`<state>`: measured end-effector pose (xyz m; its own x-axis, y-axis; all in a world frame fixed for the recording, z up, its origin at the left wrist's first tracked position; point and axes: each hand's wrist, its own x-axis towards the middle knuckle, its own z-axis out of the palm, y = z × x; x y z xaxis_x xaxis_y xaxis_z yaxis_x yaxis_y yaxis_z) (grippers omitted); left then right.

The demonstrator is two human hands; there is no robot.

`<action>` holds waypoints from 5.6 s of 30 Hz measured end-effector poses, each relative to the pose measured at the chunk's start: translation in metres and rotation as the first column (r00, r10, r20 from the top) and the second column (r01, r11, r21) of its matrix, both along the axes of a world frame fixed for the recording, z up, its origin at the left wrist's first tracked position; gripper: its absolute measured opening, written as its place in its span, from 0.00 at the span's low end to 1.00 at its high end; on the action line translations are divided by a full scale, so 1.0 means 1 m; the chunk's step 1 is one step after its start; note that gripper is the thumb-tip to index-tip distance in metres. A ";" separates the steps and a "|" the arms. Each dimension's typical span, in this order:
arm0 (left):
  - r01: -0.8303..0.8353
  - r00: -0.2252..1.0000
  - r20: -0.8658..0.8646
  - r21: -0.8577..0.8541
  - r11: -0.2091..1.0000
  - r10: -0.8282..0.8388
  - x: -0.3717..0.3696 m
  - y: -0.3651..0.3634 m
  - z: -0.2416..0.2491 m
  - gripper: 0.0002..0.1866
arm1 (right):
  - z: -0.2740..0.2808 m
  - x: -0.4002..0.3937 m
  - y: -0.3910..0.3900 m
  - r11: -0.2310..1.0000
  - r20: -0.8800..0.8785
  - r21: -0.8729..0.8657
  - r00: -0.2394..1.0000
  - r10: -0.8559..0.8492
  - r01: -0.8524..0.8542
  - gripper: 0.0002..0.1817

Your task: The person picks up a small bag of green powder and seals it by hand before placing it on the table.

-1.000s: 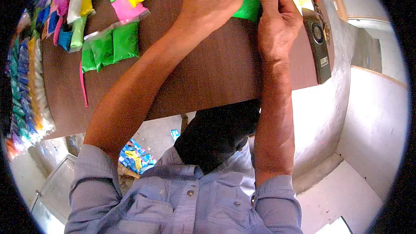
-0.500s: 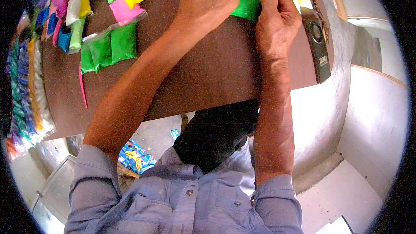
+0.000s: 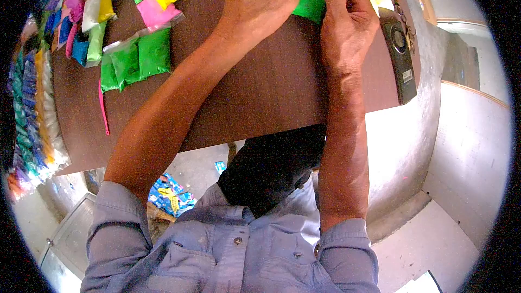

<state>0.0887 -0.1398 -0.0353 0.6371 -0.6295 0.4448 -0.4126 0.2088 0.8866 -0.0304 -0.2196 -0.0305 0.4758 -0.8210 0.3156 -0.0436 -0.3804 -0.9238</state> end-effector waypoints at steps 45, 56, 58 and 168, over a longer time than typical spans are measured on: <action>0.067 0.993 0.090 0.165 0.984 -0.083 -0.006 0.007 0.007 0.20 | -0.009 -0.007 -0.014 0.992 0.138 0.122 0.990 0.007 -0.024 0.12; -0.005 0.987 0.159 0.088 0.996 -0.009 -0.005 0.004 -0.001 0.19 | -0.005 -0.006 -0.011 1.000 0.032 0.005 0.999 -0.012 0.012 0.14; 0.020 0.987 0.156 0.098 0.995 -0.035 -0.005 0.005 0.001 0.19 | -0.006 -0.008 -0.011 1.000 0.038 -0.009 0.999 -0.013 0.014 0.14; -0.003 0.997 0.076 0.146 0.989 -0.008 -0.007 0.004 0.004 0.19 | -0.005 -0.007 -0.015 0.952 0.259 0.247 0.959 0.114 -0.180 0.07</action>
